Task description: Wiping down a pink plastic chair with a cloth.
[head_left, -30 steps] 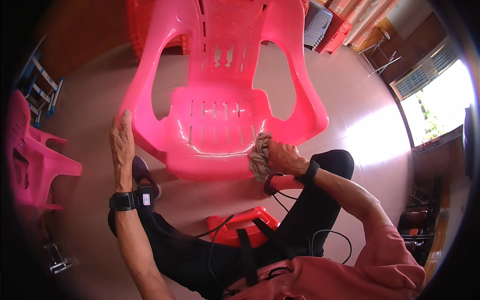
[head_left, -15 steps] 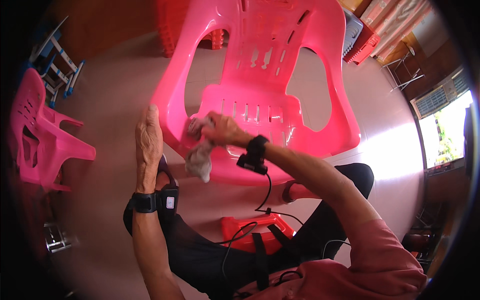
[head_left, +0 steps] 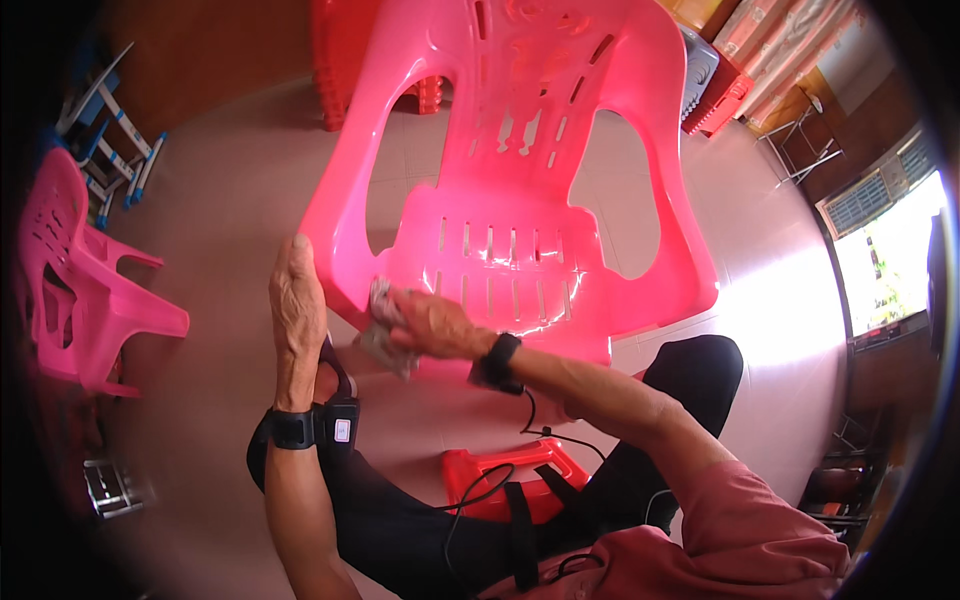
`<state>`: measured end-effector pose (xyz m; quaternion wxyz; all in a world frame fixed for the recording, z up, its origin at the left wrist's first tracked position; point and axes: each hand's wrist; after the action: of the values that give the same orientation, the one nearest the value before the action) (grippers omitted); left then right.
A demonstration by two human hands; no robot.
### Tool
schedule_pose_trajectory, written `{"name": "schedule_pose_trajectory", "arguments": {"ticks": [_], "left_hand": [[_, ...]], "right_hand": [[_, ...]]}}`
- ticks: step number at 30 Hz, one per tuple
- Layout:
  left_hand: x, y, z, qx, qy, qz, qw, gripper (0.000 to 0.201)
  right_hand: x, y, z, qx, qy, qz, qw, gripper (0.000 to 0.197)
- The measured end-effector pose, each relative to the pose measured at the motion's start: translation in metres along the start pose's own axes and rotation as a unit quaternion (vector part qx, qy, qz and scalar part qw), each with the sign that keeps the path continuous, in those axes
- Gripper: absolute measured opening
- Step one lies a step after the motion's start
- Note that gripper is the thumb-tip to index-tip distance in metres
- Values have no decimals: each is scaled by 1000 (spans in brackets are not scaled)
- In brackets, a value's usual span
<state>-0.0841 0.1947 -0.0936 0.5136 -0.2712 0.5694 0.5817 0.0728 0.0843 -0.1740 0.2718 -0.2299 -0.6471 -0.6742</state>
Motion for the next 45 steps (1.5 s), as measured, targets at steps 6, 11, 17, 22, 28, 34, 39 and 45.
{"name": "schedule_pose_trajectory", "arguments": {"ticks": [6,11,17,22,28,34,39,45], "left_hand": [[-7,-3,-2,13,-35,-9,999,60],[19,11,2,64,146,-226,961,73],[-3,-4,0,99,124,-389,907,78],[8,6,6,67,190,-532,822,85],[29,22,12,111,171,-572,795,89],[-4,8,6,27,170,-466,868,80],[-15,9,-8,40,33,-130,990,68],[-22,9,-8,37,-31,-56,997,58]], "right_hand": [[6,24,-17,155,19,143,977,40],[33,74,10,-93,34,326,940,39],[28,132,114,-203,-1,239,949,40],[98,113,97,-116,188,-4,975,29],[117,61,66,-241,251,-163,923,26],[8,12,8,-98,253,-122,955,34],[3,26,2,-41,111,-42,992,29],[31,89,36,-57,142,46,987,26]]}}
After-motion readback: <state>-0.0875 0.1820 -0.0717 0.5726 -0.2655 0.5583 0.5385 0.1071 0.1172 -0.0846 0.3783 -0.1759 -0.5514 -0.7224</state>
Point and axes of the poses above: each hand's wrist, its own z-axis towards the middle knuckle, its own y-axis out of the back of the hand, x = y × z, and after that the axes turned 1 degree about y, right-handed
